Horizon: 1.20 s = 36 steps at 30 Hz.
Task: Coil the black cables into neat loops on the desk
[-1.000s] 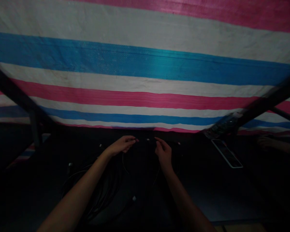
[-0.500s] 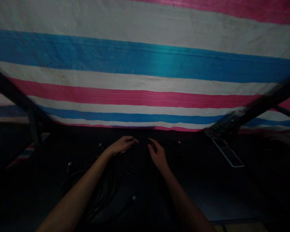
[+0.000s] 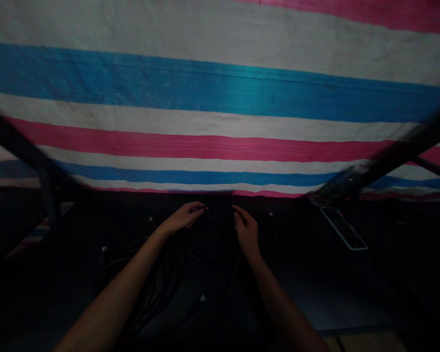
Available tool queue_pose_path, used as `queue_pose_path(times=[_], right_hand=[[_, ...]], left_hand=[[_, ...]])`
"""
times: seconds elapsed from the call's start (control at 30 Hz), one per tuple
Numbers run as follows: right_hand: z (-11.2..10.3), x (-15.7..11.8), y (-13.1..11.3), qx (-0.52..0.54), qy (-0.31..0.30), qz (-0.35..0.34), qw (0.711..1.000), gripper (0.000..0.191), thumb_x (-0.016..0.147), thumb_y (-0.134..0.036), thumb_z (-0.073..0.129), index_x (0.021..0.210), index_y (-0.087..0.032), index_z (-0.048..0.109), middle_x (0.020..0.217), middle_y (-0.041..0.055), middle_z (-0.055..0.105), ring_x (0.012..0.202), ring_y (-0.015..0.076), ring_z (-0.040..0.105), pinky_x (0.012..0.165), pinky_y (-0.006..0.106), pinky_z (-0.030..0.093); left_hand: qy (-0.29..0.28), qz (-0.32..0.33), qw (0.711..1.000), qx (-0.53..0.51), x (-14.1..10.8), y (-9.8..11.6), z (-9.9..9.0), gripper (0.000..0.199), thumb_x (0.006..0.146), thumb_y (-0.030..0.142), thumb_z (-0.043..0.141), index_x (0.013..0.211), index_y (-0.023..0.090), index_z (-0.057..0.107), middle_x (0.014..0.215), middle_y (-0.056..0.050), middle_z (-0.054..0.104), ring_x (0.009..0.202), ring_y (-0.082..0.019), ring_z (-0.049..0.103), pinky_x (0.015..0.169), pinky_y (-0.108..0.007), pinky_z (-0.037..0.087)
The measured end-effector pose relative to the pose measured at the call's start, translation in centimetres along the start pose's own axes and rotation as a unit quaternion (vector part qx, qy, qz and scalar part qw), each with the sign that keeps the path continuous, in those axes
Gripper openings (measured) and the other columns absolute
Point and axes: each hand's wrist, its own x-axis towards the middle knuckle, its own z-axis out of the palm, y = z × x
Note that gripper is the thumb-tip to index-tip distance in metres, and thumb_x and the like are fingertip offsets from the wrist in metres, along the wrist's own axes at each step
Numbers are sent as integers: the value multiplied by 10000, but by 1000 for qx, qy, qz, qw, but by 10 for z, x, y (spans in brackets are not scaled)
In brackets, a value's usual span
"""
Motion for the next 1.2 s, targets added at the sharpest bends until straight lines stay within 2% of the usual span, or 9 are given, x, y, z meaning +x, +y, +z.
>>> queue_pose_path(times=[0.2,0.4,0.53,0.87,1.2], right_hand=[[4,-2,-2,-7,-13,6,1000,337,901,-340,544,1143,-205,734,940,74,736,854,234,677,751,365,562],[5,-3,-2,-5,-13,1,1000,324,907,-330,536,1141,-210,725,1079,80,732,1003,257,675,915,421,533],[4,-1,1,-7,-20,0,1000,314,910,-328,531,1133,-209,717,1136,79,720,1082,261,659,1009,444,485],[5,-1,3,-39,-62,-11,997,315,903,-296,514,1142,-199,696,1152,80,715,1107,259,653,1016,428,480],[6,-1,2,-37,-64,-15,997,307,913,-300,513,1134,-201,703,1136,77,723,1093,258,659,1005,429,486]], left_hand=[[4,-10,1000,11,-1,1,1,439,898,464,578,1206,151,596,593,83,375,439,-70,314,412,-210,200],[29,12,999,-20,2,-5,-1,445,932,450,549,1288,183,558,612,77,377,445,-69,325,414,-205,210],[39,21,999,-31,4,-7,-3,408,952,411,511,1272,170,588,576,82,342,433,-71,298,420,-206,202],[46,13,999,25,7,-12,-3,395,950,421,511,1220,163,639,536,77,349,422,-77,307,420,-213,181],[40,11,998,40,5,-4,0,371,938,449,505,1125,157,640,572,67,383,438,-82,333,412,-202,217]])
